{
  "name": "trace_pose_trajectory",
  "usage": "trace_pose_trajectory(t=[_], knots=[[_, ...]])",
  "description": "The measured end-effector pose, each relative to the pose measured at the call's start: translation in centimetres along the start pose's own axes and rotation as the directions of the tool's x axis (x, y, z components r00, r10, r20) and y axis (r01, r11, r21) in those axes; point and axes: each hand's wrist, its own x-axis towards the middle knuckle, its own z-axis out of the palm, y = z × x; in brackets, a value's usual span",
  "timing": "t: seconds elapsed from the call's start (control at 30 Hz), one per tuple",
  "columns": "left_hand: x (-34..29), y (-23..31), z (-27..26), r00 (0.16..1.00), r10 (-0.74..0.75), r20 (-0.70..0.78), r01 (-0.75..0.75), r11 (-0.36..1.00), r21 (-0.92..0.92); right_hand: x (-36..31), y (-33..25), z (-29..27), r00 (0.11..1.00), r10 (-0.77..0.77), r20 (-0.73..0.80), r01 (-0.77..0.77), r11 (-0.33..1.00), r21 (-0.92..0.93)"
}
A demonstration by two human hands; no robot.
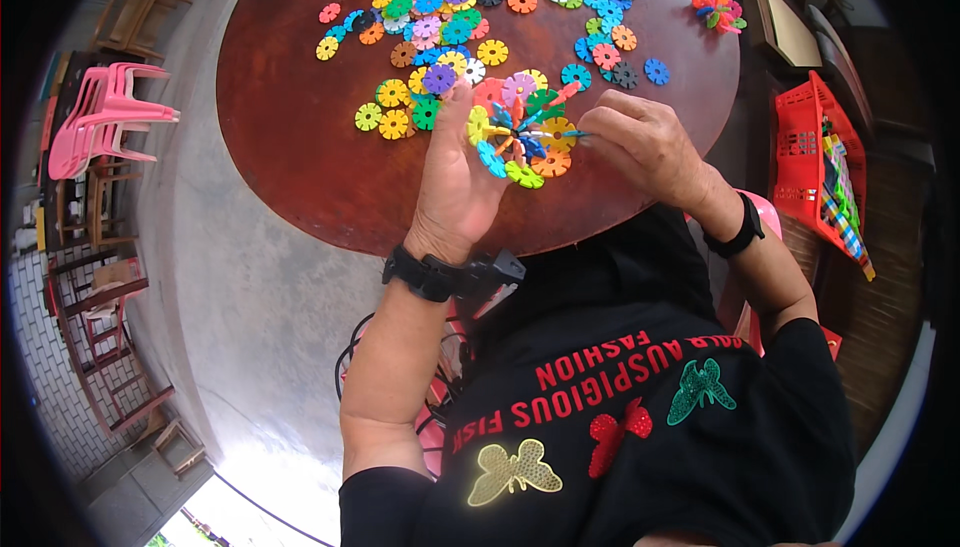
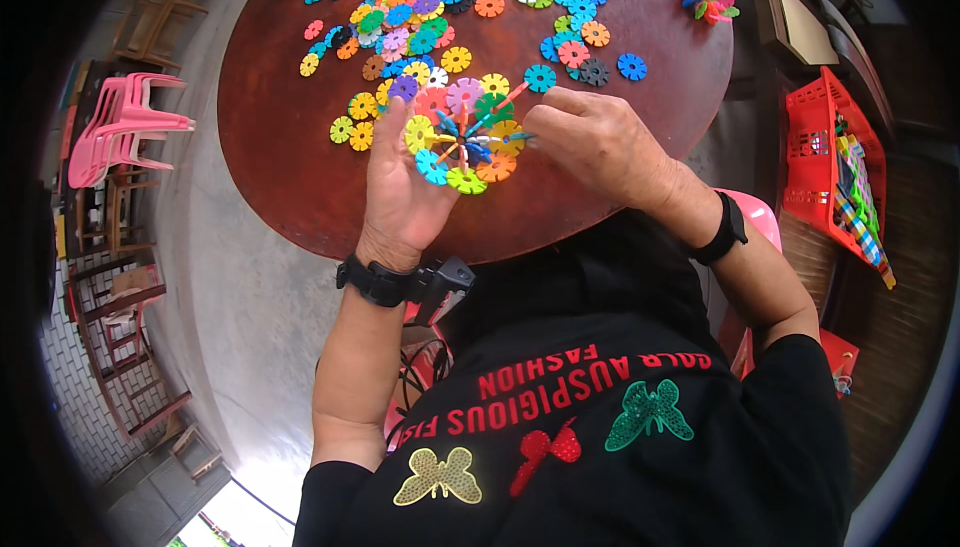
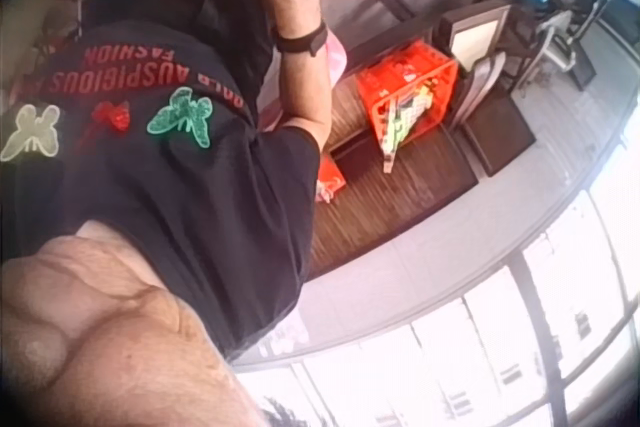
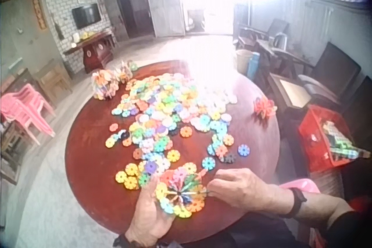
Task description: Assembling a spherical structure from colorful snowflake-shaped plastic toy pieces.
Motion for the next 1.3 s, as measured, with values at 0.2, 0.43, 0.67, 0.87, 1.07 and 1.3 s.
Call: trace_pose_trajectory(t=[0.2, 0.43, 0.67, 0.87, 1.07, 1.3], knots=[[0.0, -0.6, -0.8, 0.987, -0.148, 0.06, 0.147, 0.989, 0.029, 0.1, 1.2, -0.8, 0.999, -0.007, 0.045, 0.011, 0.997, -0.081], [0.1, -0.3, -0.9, 0.989, -0.107, 0.099, 0.101, 0.993, 0.059, -0.1, 4.7, -0.7, 0.99, 0.133, -0.045, -0.139, 0.871, -0.472], [-0.2, 0.5, -0.7, 0.982, -0.097, 0.164, 0.101, 0.995, -0.011, -1.7, 5.9, 0.4, 0.965, 0.247, 0.084, -0.163, 0.821, -0.547], [0.3, 0.6, -1.3, 0.997, -0.029, 0.068, 0.025, 0.998, 0.064, -1.8, 6.1, 0.4, 0.984, 0.142, 0.104, -0.086, 0.903, -0.42], [0.1, 1.0, -0.7, 0.999, -0.006, 0.045, 0.007, 1.0, -0.015, -1.4, 5.8, 0.3, 0.945, 0.325, -0.029, -0.323, 0.923, -0.21], [0.5, 1.3, -1.9, 0.993, -0.018, 0.117, 0.027, 0.997, -0.072, -0.8, 4.2, 1.3, 0.988, 0.155, 0.021, -0.116, 0.818, -0.563]])
